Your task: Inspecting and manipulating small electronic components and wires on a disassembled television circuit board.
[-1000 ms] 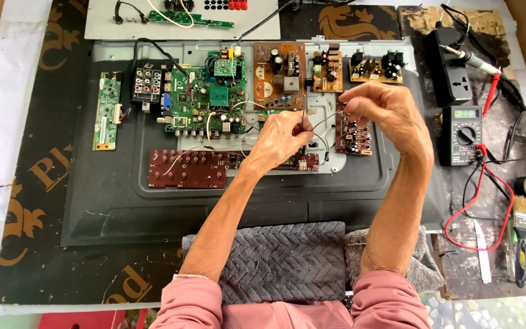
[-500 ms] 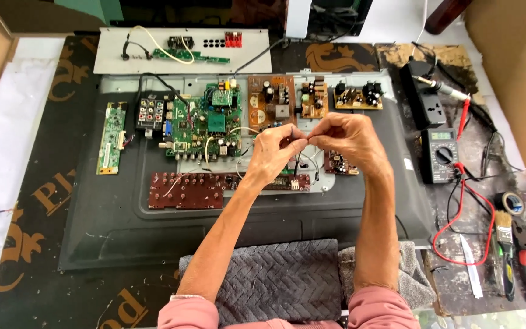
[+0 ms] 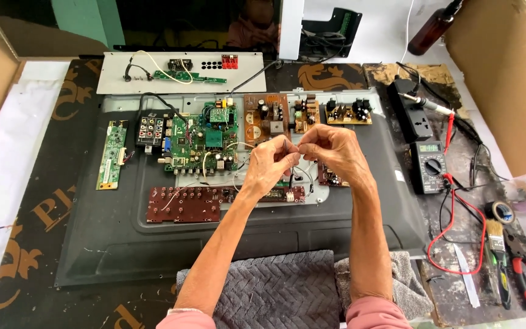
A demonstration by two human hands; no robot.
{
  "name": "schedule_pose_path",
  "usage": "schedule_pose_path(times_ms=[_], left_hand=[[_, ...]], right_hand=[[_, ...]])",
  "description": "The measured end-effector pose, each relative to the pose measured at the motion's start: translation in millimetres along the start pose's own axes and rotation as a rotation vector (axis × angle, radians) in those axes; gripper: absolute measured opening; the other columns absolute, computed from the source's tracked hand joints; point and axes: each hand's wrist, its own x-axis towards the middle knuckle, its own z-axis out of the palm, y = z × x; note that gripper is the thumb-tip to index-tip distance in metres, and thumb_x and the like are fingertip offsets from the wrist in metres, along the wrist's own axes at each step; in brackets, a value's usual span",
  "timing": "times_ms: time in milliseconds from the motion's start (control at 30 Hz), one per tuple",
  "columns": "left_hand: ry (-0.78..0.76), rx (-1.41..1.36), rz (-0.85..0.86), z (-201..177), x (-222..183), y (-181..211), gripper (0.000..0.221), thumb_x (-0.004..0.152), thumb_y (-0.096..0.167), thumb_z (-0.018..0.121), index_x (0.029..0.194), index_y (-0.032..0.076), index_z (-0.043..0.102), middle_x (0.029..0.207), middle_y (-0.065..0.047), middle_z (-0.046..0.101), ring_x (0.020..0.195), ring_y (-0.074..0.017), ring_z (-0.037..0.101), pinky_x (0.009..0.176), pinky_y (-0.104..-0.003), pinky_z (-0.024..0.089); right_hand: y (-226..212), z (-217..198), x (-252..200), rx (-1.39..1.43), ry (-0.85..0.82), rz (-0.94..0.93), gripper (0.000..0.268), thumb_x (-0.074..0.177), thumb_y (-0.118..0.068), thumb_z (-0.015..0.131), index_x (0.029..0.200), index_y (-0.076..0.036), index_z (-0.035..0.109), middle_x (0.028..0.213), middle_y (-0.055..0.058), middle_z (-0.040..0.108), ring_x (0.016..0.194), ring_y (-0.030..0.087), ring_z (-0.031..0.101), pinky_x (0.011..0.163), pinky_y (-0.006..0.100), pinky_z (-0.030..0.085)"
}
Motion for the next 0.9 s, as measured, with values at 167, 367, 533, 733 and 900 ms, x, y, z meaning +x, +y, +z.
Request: schedule_pose_path(times_ms=[167,367,533,733,900], left_hand=[[-0.016,-0.001,-0.027,-0.9,2.1,12.3,0.008,0.090,0.014,0.076,0.089,0.007,0.072,0.060,-0.008,0.069,0.044,-0.0098,0.061,0.041,-0.019,0.048],[-0.008,-0.129,-0.055,-2.8,-2.4,14.3,0.007,0.090,0.012,0.076,0.090,0.006,0.072,0.070,-0.009,0.073,0.052,-0.0100,0.068,0.043,-0.018,0.053],[-0.019,-0.156,-0.067,-1.7,-2.2,10.5,0.007,0.091,0.012,0.075,0.090,0.006,0.073,0.071,-0.009,0.073,0.052,-0.0107,0.068,0.042,-0.018,0.053],[0.012,-0.181,-0.074,0.2,-2.2,10.6,0.009,0.091,0.013,0.075,0.090,0.005,0.073,0.072,-0.008,0.073,0.053,-0.0109,0.069,0.041,-0.018,0.054],[0.014,-0.195,-0.078,0.2,-1.2,3.6,0.011,0.091,0.015,0.077,0.093,0.004,0.075,0.073,-0.009,0.073,0.054,-0.0111,0.069,0.042,-0.017,0.054]], right_hand=[[-5.4,-0.1,1.5,-0.007,-0.011,0.021,0.010,0.095,-0.008,0.075,0.097,0.002,0.074,0.077,0.011,0.072,0.072,0.015,0.073,0.068,0.029,0.063],[3.9,3.1,5.3,0.011,0.004,0.004,0.012,0.100,-0.013,0.071,0.099,-0.001,0.071,0.077,0.011,0.072,0.072,0.016,0.074,0.070,0.028,0.061],[17.2,-5.7,5.5,0.125,0.097,0.009,0.012,0.108,-0.010,0.061,0.107,0.001,0.065,0.085,0.017,0.071,0.077,0.024,0.075,0.073,0.036,0.064],[8.9,-7.5,2.8,0.217,-0.032,0.072,0.022,0.097,-0.003,0.069,0.115,0.009,0.066,0.093,0.018,0.069,0.078,0.020,0.070,0.070,0.034,0.064],[28.4,-4.1,6.4,0.249,-0.116,0.056,0.029,0.081,-0.001,0.084,0.104,0.009,0.070,0.094,0.011,0.063,0.084,0.018,0.070,0.076,0.035,0.065]])
